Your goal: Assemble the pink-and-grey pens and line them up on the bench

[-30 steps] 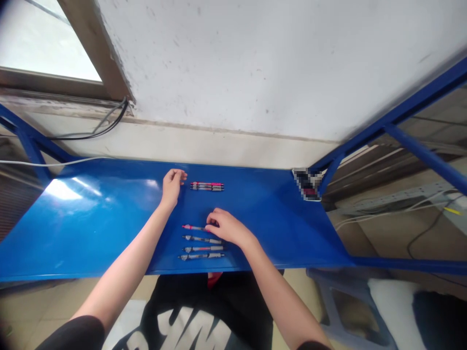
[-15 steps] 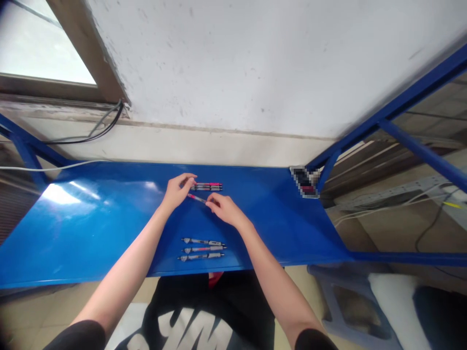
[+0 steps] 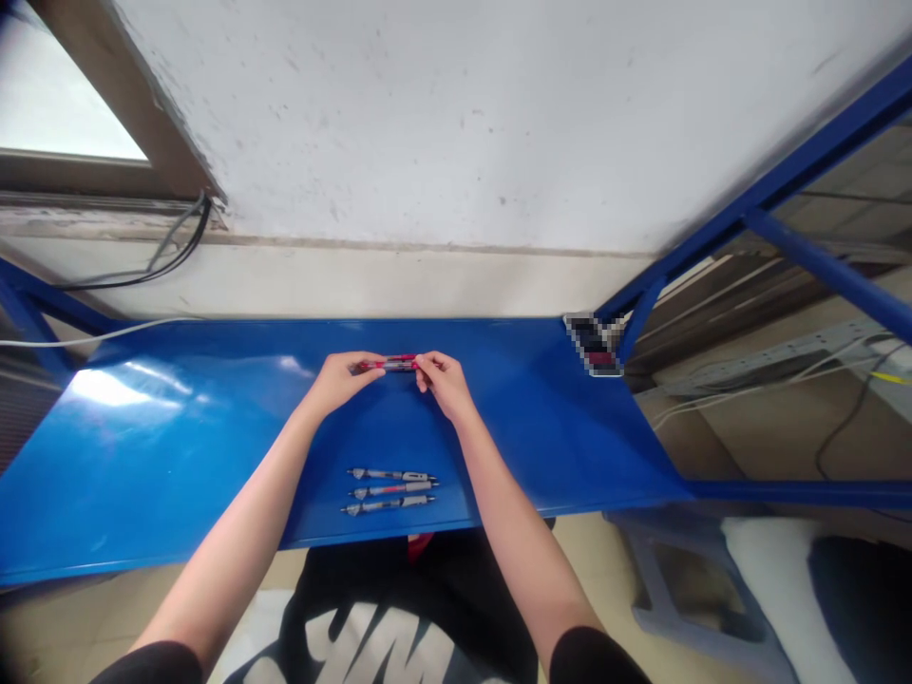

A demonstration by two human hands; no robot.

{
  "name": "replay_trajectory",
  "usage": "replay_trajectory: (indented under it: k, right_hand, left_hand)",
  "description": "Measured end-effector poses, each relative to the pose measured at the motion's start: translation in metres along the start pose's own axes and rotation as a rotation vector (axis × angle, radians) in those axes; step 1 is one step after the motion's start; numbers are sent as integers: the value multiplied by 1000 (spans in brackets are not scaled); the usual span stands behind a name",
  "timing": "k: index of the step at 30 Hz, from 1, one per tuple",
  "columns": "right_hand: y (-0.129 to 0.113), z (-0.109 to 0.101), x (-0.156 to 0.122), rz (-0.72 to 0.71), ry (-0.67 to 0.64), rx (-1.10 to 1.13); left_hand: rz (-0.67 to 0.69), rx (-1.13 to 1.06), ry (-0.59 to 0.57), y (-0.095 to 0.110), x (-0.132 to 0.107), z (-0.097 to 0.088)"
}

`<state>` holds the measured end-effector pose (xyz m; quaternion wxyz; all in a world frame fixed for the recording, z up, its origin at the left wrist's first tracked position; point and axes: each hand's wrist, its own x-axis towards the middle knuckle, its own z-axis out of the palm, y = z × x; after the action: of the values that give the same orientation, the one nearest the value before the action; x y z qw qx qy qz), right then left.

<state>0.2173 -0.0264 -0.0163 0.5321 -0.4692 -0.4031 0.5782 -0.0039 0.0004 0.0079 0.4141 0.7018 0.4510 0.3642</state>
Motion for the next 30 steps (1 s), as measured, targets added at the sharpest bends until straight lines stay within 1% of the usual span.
replay_trajectory:
  k: [3, 7, 12, 19, 27, 30]
  right_hand:
    - [-1, 0, 0, -3, 19, -38]
    - [3, -2, 2, -38, 4, -85]
    - [6, -4, 2, -123, -26, -142]
    - [2, 0, 0, -153, -31, -251]
    - [-2, 3, -3, -215, -16, -320]
    - [-3, 4, -2, -187, -28, -246]
  left_hand:
    - [-39, -52, 5, 2, -1, 2]
    - [-87, -110, -17, 2, 0, 4]
    - [-101, -133, -46, -1, 3, 2]
    - [-136, -179, -62, -9, 5, -2]
    - [-120, -209, -63, -9, 6, -3]
    - [-99, -217, -41, -7, 6, -2]
